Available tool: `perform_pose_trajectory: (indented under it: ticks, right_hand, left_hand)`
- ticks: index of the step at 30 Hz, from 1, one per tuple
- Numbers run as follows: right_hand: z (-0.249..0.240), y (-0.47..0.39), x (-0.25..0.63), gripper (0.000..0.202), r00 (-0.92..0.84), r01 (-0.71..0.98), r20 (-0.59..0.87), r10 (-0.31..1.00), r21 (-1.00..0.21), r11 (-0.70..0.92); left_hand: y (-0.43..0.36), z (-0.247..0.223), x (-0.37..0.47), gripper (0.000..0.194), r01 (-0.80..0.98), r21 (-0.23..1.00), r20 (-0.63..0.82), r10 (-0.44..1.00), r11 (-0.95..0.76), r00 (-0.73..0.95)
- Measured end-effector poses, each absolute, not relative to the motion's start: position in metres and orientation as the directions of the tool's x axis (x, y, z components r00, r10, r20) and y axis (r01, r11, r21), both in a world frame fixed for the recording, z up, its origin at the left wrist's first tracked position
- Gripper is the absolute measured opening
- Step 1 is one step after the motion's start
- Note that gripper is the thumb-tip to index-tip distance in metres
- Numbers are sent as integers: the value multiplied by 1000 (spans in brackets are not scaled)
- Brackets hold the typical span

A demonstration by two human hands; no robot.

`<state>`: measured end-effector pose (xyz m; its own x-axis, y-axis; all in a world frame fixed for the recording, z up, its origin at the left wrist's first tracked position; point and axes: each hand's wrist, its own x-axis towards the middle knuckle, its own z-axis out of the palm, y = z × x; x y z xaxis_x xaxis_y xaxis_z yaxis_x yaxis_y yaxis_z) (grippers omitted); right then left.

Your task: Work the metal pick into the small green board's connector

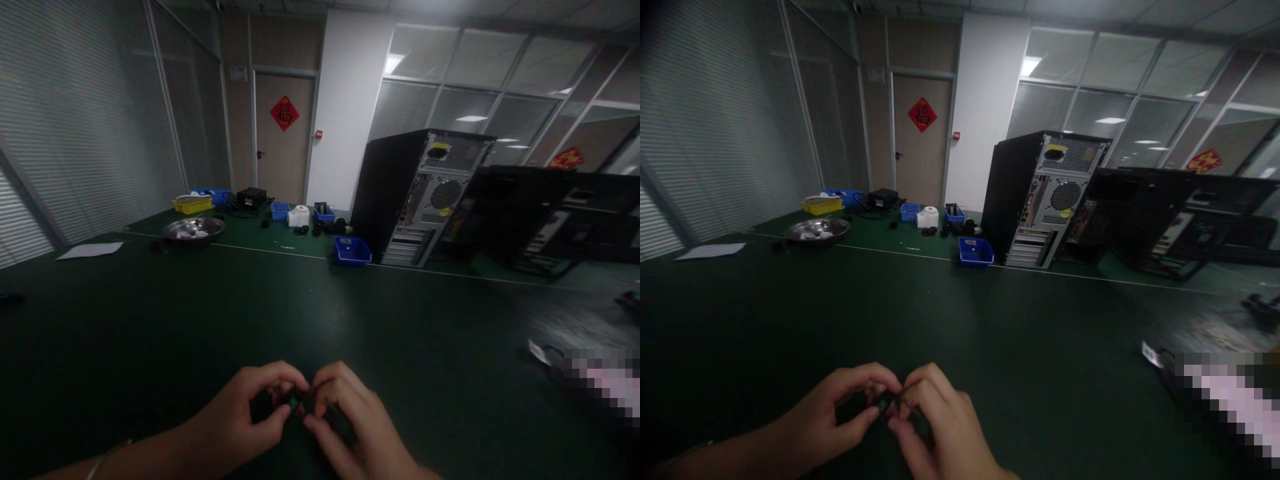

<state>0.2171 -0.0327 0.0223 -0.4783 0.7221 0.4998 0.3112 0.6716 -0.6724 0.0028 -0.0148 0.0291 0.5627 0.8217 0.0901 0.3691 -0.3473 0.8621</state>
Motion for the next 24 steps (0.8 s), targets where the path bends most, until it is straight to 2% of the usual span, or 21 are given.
perform_pose_trajectory:
  ticks: [4,14,20,24]
  right_hand:
    - [25,-32,218,12,-453,278,493,742,-713,643]
    - [19,-32,218,6,-497,285,440,748,-731,620]
    - [24,-32,219,10,-480,292,415,773,-755,587]
    - [25,-31,219,14,-480,294,381,790,-779,554]
  left_hand:
    - [-15,33,2,34,367,868,85,829,-334,553]
    - [-21,32,4,32,372,846,101,801,-382,591]
    - [-12,28,4,33,235,945,60,824,-229,563]
    - [-12,27,4,36,177,967,53,821,-186,569]
